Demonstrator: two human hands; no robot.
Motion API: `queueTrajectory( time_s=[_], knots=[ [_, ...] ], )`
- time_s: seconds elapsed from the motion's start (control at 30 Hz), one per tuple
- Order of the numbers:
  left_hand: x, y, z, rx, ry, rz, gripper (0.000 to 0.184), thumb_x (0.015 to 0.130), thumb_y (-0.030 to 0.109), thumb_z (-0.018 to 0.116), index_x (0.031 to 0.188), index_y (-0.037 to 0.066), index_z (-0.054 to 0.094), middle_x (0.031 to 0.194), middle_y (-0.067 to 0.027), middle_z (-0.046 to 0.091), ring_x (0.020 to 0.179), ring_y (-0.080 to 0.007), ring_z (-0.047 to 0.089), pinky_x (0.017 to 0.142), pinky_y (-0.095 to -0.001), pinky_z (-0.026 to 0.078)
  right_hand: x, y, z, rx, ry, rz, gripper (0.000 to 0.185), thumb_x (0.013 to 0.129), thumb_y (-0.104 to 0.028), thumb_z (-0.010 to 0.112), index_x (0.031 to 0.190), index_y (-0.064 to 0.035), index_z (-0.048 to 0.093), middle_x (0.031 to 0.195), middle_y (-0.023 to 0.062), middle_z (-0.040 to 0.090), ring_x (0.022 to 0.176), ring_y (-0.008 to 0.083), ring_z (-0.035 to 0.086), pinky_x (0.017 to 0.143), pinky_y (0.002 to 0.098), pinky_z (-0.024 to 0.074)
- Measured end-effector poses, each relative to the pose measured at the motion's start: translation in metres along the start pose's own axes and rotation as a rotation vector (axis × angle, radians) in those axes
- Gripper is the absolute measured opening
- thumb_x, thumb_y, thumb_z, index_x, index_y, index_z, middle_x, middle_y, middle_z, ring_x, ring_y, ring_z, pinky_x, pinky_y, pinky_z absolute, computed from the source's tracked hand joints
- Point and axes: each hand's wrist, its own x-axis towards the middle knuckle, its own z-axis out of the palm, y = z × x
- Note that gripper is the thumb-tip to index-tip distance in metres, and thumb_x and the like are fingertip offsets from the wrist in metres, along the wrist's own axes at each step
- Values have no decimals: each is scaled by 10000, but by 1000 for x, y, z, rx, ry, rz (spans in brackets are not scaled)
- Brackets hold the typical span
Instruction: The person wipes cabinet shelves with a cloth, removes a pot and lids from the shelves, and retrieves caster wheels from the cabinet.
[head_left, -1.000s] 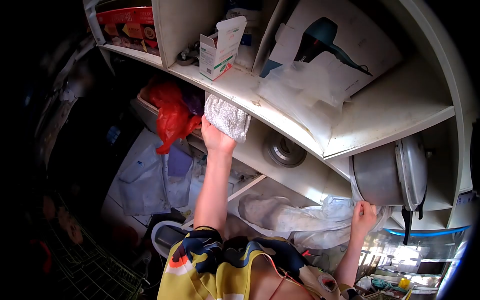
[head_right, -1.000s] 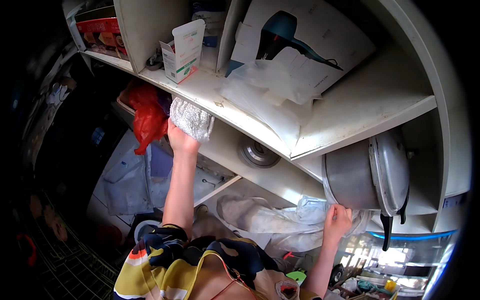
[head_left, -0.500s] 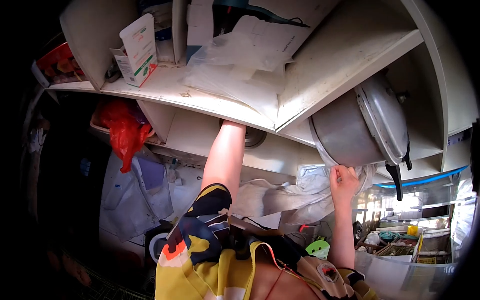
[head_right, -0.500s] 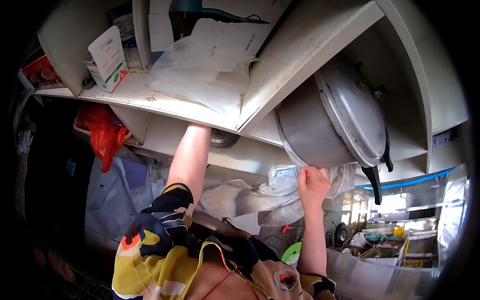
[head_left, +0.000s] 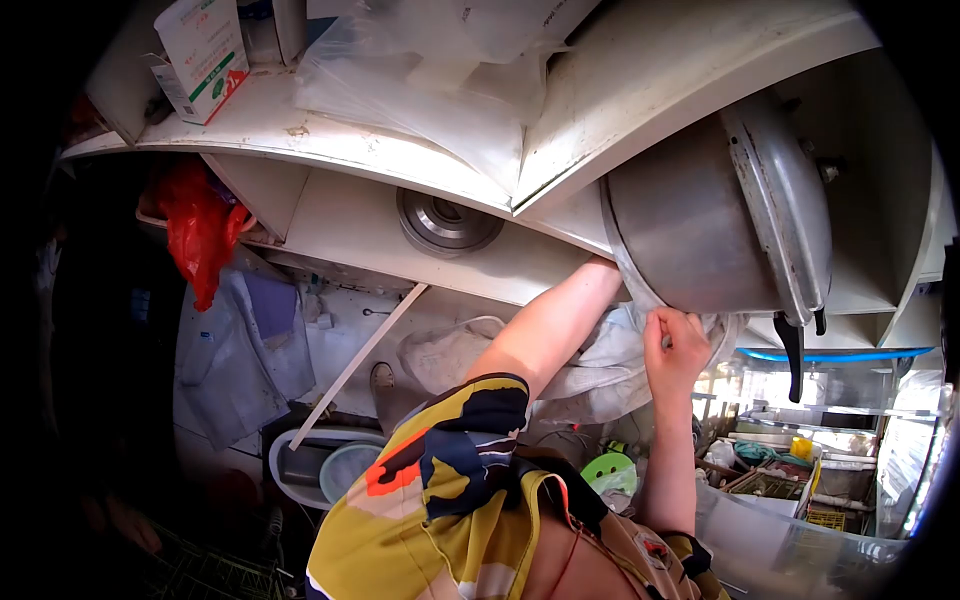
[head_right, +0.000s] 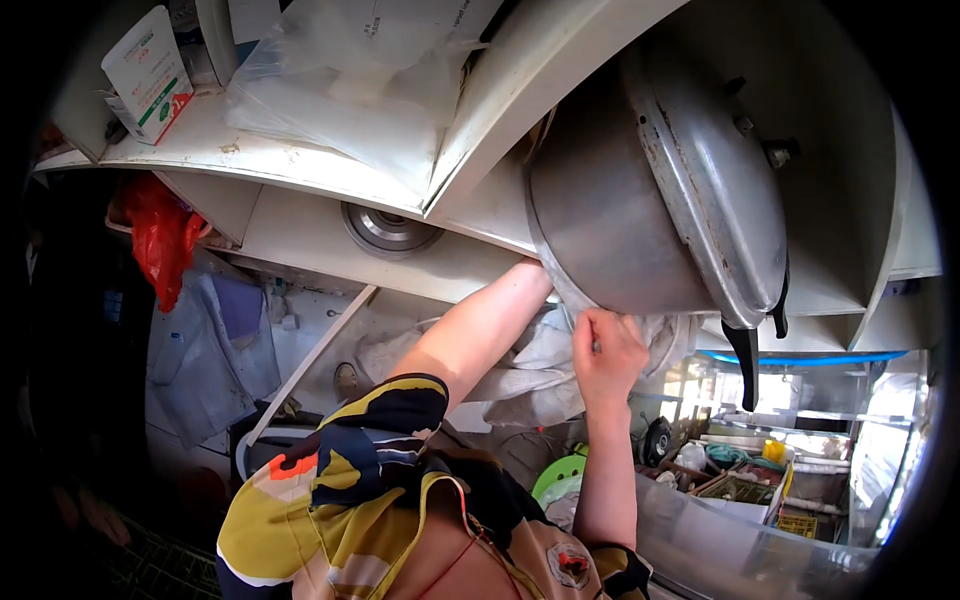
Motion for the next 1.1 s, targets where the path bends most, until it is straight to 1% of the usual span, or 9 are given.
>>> queueTrajectory(
  time_s=[0.13,0.3,0.43,0.57,0.7,0.8,0.87,0.93,1.1],
  knots=[
    [-11,-21,25,78,-131,47,437,889,327,455,1235,60,471,1272,-136,466,1169,-299,424,1008,-422,325,1,4,1,13,-18,-23,55,717,-27,653,742,-60,617,589,37,546,538,185,491,481,306,376],
    [0,-24,17,69,-221,63,441,885,324,459,1238,59,468,1274,-140,461,1171,-302,419,1007,-426,322,-2,6,5,10,-4,-23,43,723,-11,640,743,-41,616,586,48,539,514,183,489,475,301,369],
    [-3,-33,8,-107,-395,-56,444,882,321,462,1239,57,465,1276,-143,457,1172,-305,414,1007,-430,319,-2,3,0,11,-52,1,53,726,5,633,748,-39,615,592,56,537,530,184,500,493,304,388],
    [-51,-54,15,-321,-651,-234,448,878,318,465,1241,56,462,1278,-147,452,1173,-308,410,1007,-433,317,-1,5,-2,103,-40,-3,48,732,3,634,756,-33,614,611,54,539,534,172,489,487,279,370],
    [-74,-79,27,-463,-759,-339,451,875,316,468,1243,54,459,1280,-150,448,1175,-311,405,1007,-437,314,0,0,-5,191,-60,74,39,751,5,633,773,-24,619,608,51,537,539,147,479,490,257,356],
    [-72,-100,39,-362,-731,-249,454,872,314,470,1244,53,457,1281,-153,445,1176,-313,402,1006,-439,312,0,3,-5,146,-92,19,39,754,18,629,762,-15,611,618,57,550,539,140,474,492,251,354],
    [-75,-113,44,-5,-702,7,435,855,294,492,1209,41,488,1275,-164,445,1174,-317,395,994,-442,318,-1,3,-4,132,-121,3,25,775,35,602,784,15,615,648,43,535,567,99,463,535,219,353],
    [-71,-125,49,201,-601,160,425,856,287,482,1201,40,495,1264,-165,454,1170,-317,400,995,-443,317,-1,4,-5,114,-120,-28,37,759,41,613,775,8,612,628,48,534,549,116,455,514,232,344],
    [-20,-147,50,385,-354,255,401,859,269,457,1181,37,512,1238,-168,477,1162,-319,412,996,-446,313,-3,11,-2,119,-105,-123,48,733,51,611,756,9,603,607,60,530,533,148,428,494,249,318]
  ],
)
